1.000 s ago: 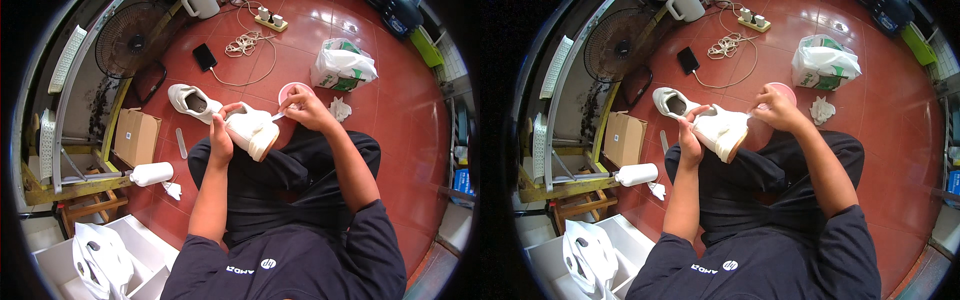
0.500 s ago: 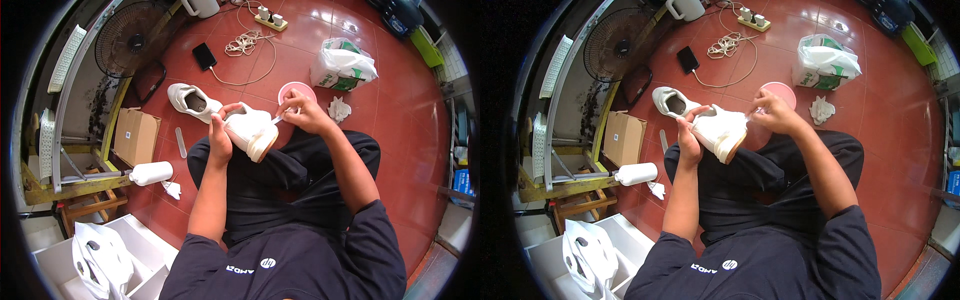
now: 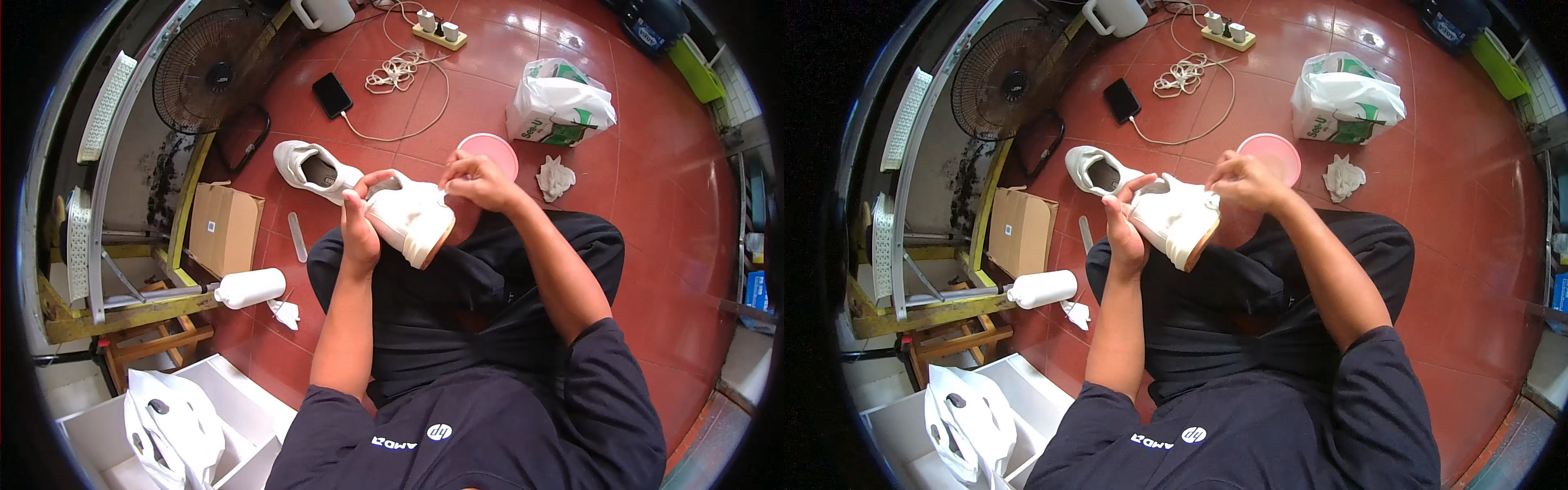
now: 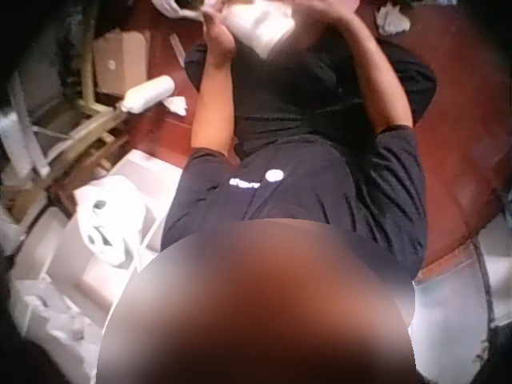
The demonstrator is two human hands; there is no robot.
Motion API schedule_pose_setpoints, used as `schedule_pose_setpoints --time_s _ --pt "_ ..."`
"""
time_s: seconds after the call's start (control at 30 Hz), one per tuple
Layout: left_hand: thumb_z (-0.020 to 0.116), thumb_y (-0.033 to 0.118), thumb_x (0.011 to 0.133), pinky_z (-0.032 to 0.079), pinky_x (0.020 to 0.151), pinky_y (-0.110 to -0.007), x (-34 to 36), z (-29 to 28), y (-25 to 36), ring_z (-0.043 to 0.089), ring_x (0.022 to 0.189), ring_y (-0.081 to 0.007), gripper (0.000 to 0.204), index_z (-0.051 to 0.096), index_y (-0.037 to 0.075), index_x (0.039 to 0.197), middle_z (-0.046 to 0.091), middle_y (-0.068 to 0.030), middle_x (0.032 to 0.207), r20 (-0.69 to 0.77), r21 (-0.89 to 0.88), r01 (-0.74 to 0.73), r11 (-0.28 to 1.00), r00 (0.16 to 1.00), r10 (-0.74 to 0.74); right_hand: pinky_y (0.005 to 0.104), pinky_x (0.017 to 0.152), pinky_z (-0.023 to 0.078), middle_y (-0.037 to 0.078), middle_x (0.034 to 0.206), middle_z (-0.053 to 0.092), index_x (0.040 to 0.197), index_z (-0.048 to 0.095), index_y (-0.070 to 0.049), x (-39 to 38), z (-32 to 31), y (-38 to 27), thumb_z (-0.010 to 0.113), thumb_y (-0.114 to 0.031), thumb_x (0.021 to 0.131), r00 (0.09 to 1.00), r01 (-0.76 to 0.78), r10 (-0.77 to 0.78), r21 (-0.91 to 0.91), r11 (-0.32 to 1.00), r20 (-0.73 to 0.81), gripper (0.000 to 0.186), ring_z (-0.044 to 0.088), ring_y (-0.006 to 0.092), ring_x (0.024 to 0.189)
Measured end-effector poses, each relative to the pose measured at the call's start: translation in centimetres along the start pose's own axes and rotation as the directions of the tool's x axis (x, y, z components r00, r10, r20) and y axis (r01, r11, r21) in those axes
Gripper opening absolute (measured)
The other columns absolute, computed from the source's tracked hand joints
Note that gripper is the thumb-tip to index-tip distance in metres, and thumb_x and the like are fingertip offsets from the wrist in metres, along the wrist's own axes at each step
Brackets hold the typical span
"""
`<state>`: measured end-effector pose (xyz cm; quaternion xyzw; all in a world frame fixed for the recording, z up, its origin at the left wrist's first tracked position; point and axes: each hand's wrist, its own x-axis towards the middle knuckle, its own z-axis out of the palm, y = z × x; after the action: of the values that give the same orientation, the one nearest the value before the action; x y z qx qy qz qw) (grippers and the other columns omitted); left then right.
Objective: Cleaning and repairing a white sneaker using a liquid solution and cotton swabs.
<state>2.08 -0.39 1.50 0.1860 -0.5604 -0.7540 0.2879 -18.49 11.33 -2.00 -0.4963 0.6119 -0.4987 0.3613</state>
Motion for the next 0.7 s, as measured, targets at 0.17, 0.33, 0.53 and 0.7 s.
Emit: schedule_pose_setpoints --time_s 0.17,0.33,0.53,0.7 --pt "0.028 0.075 0.089 0.047 0.093 -0.034 0.3 0.0 0.2 0.059 0.106 -0.0224 0.088 0.051 -0.004 0.122 0.061 -0.0148 0.112 0.002 0.002 0.009 1.000 1.000 -0.009 0.0303 0.076 0.041 0.005 0.083 0.052 0.084 0.072 -0.004 1.3 -0.6 -0.9 0.065 -0.013 0.075 1.000 -0.008 0.007 -0.129 0.992 -0.014 0.014 0.052 0.0173 0.085" --pt "0.028 0.077 0.087 0.047 0.092 -0.034 0.3 0.5 0.4 0.060 0.104 -0.0224 0.091 0.050 -0.004 0.122 0.061 -0.0147 0.112 0.002 -0.014 0.032 0.999 0.999 -0.032 0.0301 0.075 0.040 0.005 0.084 0.051 0.084 0.073 -0.006 1.7 -1.3 -2.2 0.066 -0.014 0.073 0.993 0.035 -0.058 -0.221 0.975 -0.099 0.015 0.050 0.0173 0.081" --pt "0.031 0.079 0.085 0.047 0.092 -0.034 0.1 0.2 0.4 0.060 0.103 -0.0224 0.094 0.049 -0.004 0.124 0.061 -0.0147 0.112 0.007 -0.025 0.043 0.999 0.999 -0.043 0.0373 0.077 0.046 0.009 0.089 0.054 0.085 0.073 -0.011 1.8 -1.3 -5.5 0.066 -0.022 0.072 0.983 0.034 -0.116 -0.484 0.874 -0.141 0.018 0.059 0.0271 0.086" --pt "0.031 0.080 0.083 0.047 0.092 -0.034 0.2 0.3 0.2 0.061 0.103 -0.0219 0.096 0.047 -0.004 0.126 0.061 -0.0142 0.112 0.012 -0.044 0.059 0.997 0.998 -0.058 0.0379 0.078 0.045 0.008 0.089 0.055 0.084 0.073 -0.011 1.9 -0.8 -5.7 0.067 -0.022 0.071 0.985 0.113 -0.165 -0.541 0.833 -0.048 0.018 0.059 0.0269 0.088"
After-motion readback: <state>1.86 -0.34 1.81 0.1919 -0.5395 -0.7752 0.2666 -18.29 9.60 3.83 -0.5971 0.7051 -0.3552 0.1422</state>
